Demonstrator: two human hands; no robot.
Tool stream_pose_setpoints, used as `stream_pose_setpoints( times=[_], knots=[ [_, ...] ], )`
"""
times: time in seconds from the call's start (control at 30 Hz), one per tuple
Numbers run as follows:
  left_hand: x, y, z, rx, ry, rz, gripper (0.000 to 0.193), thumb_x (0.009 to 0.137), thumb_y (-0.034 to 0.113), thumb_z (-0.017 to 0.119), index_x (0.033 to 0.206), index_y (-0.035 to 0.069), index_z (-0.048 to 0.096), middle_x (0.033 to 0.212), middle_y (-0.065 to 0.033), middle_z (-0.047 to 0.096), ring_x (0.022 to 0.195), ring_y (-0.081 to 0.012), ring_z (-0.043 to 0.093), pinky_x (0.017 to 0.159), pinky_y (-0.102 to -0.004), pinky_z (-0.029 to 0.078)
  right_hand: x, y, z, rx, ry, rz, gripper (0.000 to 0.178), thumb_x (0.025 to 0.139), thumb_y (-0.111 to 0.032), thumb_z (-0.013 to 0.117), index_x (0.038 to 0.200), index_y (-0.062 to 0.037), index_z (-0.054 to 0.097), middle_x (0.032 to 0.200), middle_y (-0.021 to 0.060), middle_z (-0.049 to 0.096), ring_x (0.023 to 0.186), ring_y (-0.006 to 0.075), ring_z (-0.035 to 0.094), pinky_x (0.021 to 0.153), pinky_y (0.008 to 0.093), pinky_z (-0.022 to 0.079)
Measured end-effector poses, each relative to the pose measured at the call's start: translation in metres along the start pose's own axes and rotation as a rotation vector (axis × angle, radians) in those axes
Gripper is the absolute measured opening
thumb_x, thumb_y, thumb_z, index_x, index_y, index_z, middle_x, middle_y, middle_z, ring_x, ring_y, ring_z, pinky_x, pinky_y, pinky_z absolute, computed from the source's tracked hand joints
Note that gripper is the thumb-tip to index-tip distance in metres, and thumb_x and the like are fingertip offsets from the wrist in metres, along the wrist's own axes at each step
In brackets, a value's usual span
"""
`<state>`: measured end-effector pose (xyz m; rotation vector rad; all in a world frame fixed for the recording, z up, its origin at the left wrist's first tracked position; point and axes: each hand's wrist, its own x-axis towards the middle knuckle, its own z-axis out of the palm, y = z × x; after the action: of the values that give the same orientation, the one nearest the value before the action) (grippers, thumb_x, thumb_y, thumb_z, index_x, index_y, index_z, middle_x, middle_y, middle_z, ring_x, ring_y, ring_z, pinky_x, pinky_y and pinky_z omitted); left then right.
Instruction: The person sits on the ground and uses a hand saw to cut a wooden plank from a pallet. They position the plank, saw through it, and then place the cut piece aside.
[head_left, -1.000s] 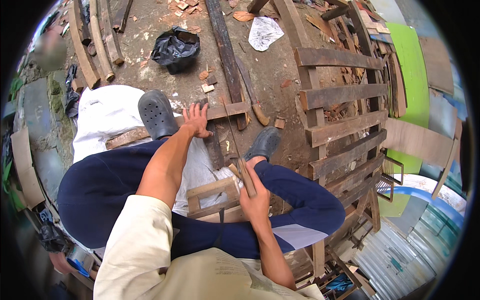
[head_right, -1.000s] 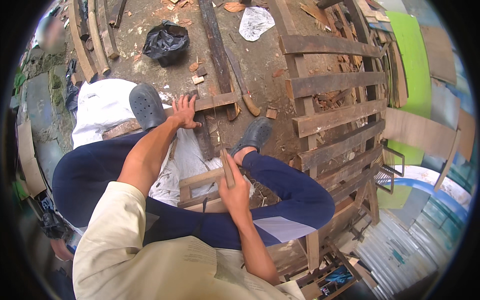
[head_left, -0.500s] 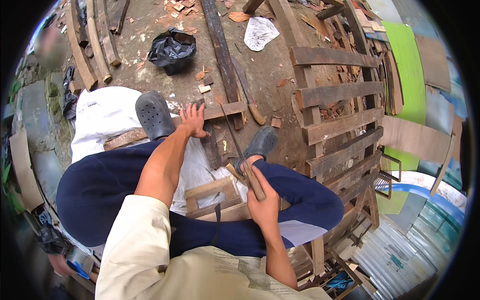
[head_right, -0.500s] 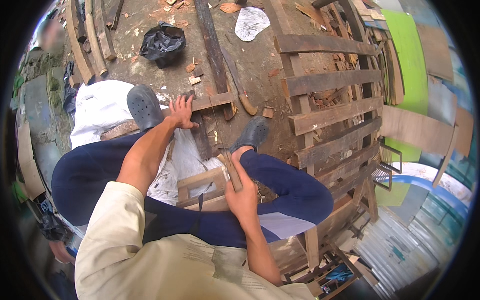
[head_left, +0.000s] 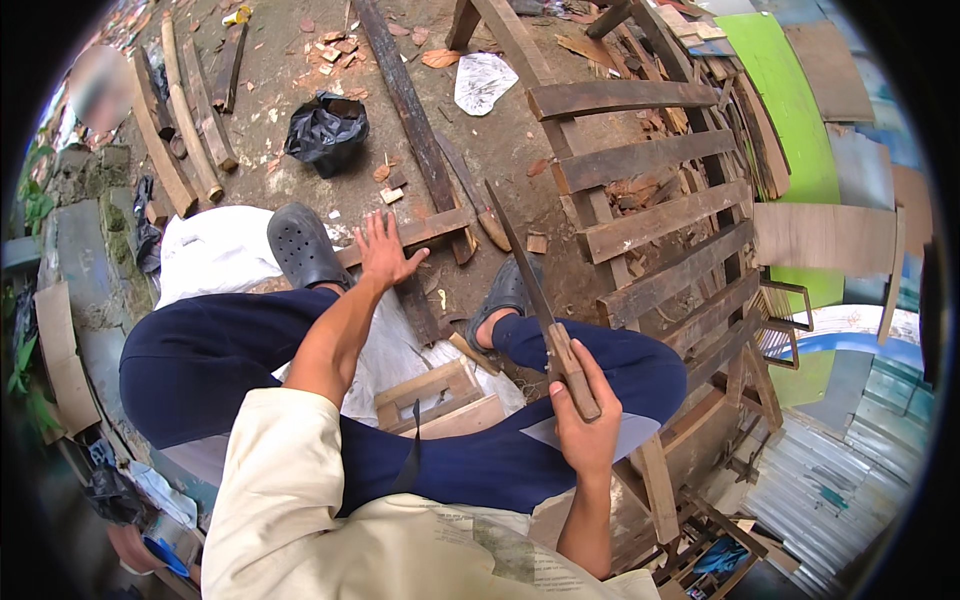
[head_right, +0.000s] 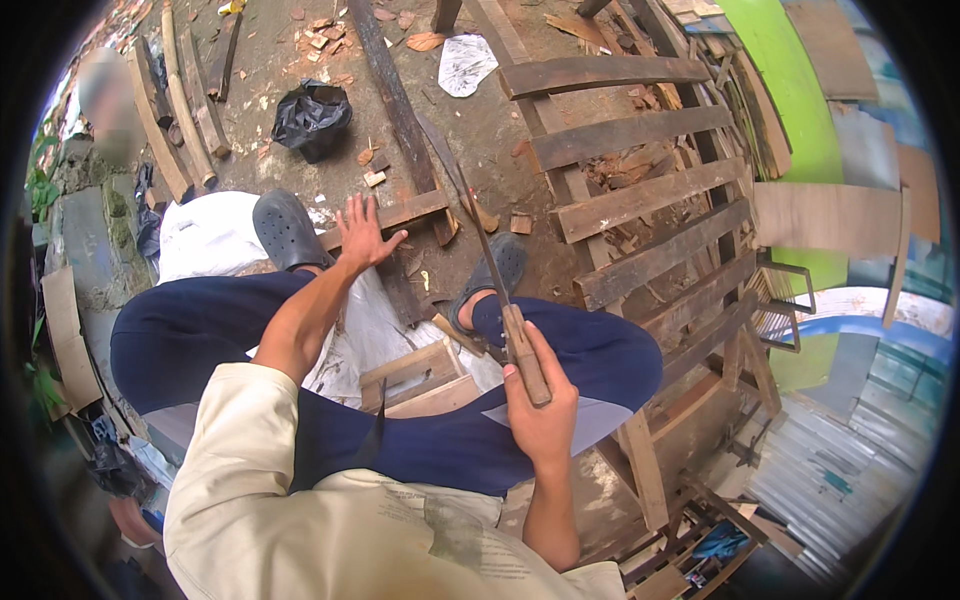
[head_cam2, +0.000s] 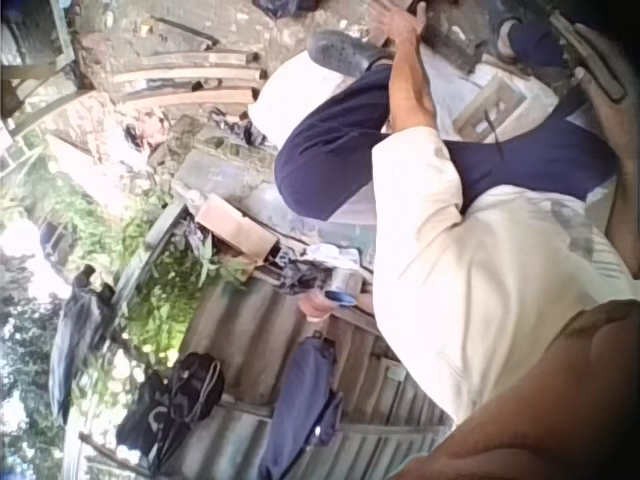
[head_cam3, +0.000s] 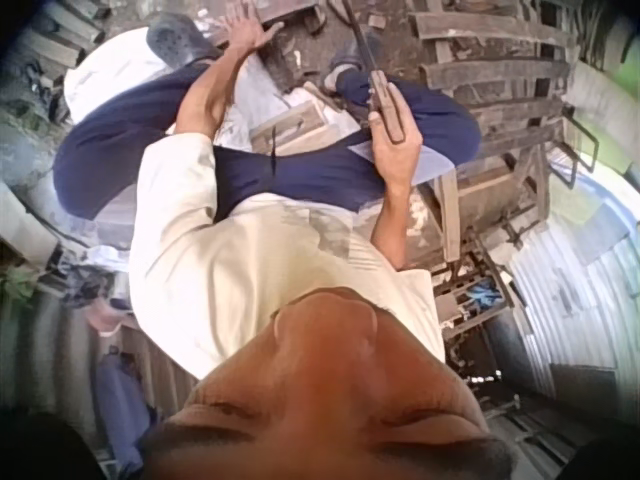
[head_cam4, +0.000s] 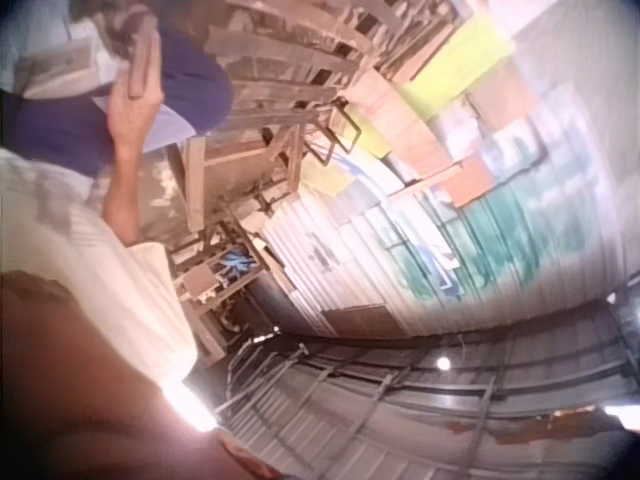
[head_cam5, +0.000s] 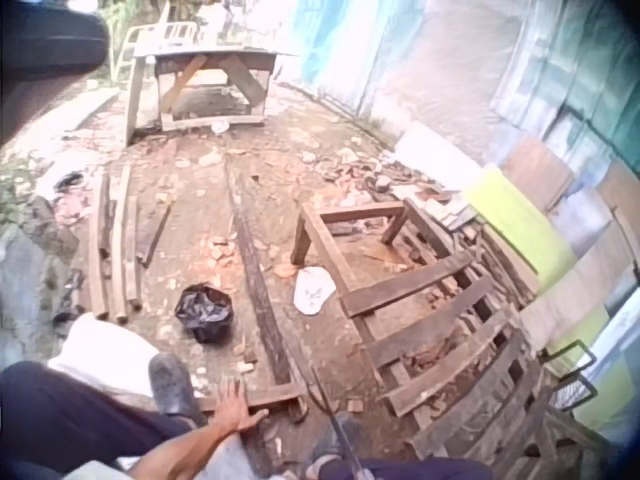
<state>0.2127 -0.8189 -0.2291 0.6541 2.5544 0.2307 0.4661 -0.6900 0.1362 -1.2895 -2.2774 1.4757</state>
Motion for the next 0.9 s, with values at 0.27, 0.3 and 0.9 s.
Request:
stream_pose_setpoints(
  times=[0.27,0.3,0.9],
  knots=[
    [-0.01,0.04,0.002,0.067,-0.332,1.072,0.067,0.09,0.043,0.066,0.146,0.009,0.053,0.152,-0.0189,0.049,0.146,-0.0341,0.041,0.124,-0.0493,0.027,0.021,0.029,0.015,0.313,-0.016,0.094,0.049,0.094,0.0,0.066,0.142,0.0036,0.057,0.123,0.0143,0.071,0.108,0.0159,0.067,0.094,0.0291,0.052],
    [-0.013,0.035,0.003,0.054,-0.179,1.146,0.061,0.09,0.037,0.067,0.144,0.01,0.055,0.149,-0.0179,0.052,0.144,-0.0337,0.044,0.124,-0.0486,0.028,0.023,0.029,0.017,0.331,-0.017,0.069,0.049,0.094,0.0,0.066,0.142,0.0041,0.057,0.124,0.0145,0.071,0.109,0.0157,0.067,0.095,0.0291,0.052],
    [-0.016,-0.028,-0.027,0.103,-0.119,0.254,0.055,0.097,0.047,0.064,0.13,0.005,0.054,0.132,-0.0172,0.064,0.11,-0.0377,0.069,0.091,-0.0487,0.056,0.02,0.041,0.038,0.031,-0.189,-0.088,0.048,0.093,-0.005,0.066,0.14,0.0007,0.06,0.119,0.0204,0.074,0.108,0.0202,0.071,0.093,0.0318,0.053]
  ],
)
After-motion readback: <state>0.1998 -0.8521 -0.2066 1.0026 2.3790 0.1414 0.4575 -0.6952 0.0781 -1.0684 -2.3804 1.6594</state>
